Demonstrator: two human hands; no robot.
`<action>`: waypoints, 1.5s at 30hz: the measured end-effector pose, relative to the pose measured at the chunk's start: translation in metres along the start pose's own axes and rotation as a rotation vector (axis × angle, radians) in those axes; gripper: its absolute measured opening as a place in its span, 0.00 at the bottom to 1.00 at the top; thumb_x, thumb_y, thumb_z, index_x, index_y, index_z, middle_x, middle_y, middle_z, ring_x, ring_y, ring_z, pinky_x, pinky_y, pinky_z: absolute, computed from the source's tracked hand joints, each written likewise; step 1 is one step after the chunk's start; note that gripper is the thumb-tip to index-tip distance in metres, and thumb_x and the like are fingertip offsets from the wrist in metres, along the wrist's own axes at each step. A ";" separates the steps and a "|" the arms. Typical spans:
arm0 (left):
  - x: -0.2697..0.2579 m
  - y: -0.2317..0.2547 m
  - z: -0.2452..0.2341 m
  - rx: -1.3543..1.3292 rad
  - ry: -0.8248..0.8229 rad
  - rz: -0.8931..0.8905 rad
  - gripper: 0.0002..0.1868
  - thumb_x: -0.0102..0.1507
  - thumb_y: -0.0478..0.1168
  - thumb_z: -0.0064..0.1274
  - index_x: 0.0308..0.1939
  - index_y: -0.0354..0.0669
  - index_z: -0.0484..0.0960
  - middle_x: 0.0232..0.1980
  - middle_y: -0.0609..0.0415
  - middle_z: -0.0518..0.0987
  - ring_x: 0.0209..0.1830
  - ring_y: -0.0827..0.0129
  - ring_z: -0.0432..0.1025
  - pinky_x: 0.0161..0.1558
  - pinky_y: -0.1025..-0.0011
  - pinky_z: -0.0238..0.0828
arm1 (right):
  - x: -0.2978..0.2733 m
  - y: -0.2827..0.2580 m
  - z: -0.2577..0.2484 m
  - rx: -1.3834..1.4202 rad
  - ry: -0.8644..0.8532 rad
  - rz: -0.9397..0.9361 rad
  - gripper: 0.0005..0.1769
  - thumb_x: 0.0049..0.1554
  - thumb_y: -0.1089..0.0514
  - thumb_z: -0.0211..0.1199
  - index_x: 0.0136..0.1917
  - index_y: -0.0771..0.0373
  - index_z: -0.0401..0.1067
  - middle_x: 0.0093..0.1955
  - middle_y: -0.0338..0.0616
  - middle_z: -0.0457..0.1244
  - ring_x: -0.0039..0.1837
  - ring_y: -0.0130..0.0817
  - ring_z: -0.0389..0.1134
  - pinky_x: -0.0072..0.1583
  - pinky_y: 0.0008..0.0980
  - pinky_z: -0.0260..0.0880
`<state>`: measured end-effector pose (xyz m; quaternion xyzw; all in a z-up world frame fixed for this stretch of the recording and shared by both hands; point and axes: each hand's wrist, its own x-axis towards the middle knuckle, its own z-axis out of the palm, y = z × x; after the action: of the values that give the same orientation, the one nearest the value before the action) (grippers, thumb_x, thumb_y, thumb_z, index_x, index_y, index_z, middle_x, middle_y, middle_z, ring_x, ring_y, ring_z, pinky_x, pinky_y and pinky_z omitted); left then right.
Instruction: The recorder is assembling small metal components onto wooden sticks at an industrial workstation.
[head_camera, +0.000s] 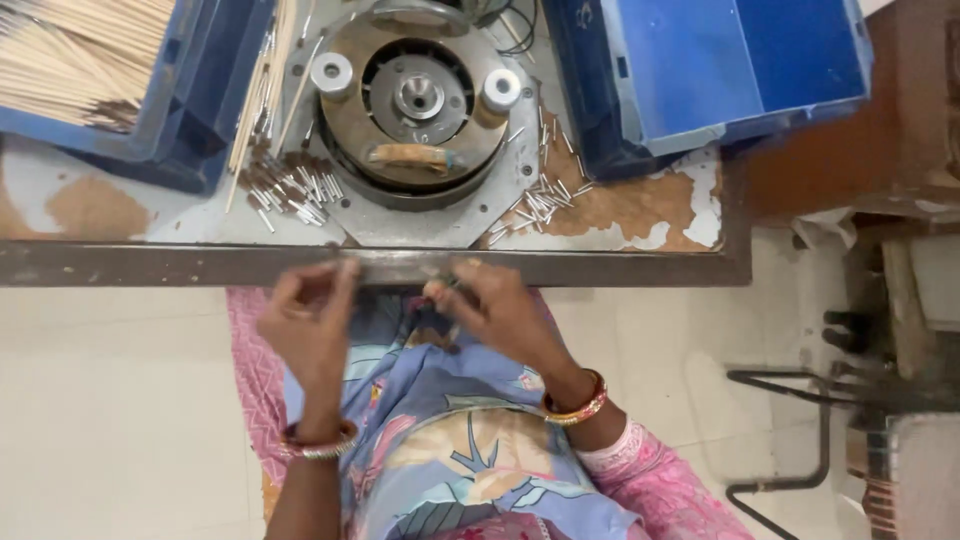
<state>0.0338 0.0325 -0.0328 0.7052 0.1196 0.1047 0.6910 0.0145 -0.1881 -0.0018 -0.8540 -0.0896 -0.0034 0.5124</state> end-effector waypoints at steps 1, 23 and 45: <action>0.020 -0.012 -0.014 -0.004 -0.011 0.001 0.08 0.63 0.31 0.66 0.42 0.32 0.82 0.38 0.54 0.83 0.35 0.80 0.74 0.37 0.82 0.70 | 0.002 0.012 -0.017 -0.005 0.010 0.004 0.11 0.64 0.53 0.64 0.49 0.64 0.74 0.38 0.48 0.66 0.38 0.34 0.66 0.42 0.35 0.65; 0.030 -0.001 -0.019 0.456 -0.126 0.274 0.07 0.68 0.35 0.62 0.48 0.36 0.85 0.43 0.50 0.82 0.38 0.68 0.77 0.43 0.73 0.73 | 0.027 0.118 -0.083 -0.736 0.323 0.228 0.08 0.54 0.60 0.70 0.46 0.64 0.76 0.45 0.54 0.68 0.48 0.54 0.71 0.49 0.49 0.68; -0.026 0.029 0.084 0.506 -0.506 0.757 0.18 0.66 0.32 0.54 0.61 0.39 0.77 0.59 0.47 0.79 0.56 0.53 0.77 0.53 0.61 0.76 | 0.016 0.012 -0.054 -0.500 0.288 -0.003 0.08 0.58 0.60 0.71 0.51 0.61 0.77 0.45 0.49 0.71 0.46 0.46 0.72 0.47 0.38 0.68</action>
<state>0.0364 -0.0561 -0.0056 0.8473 -0.2930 0.1411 0.4198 0.0365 -0.2385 0.0152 -0.9445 -0.0134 -0.1473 0.2933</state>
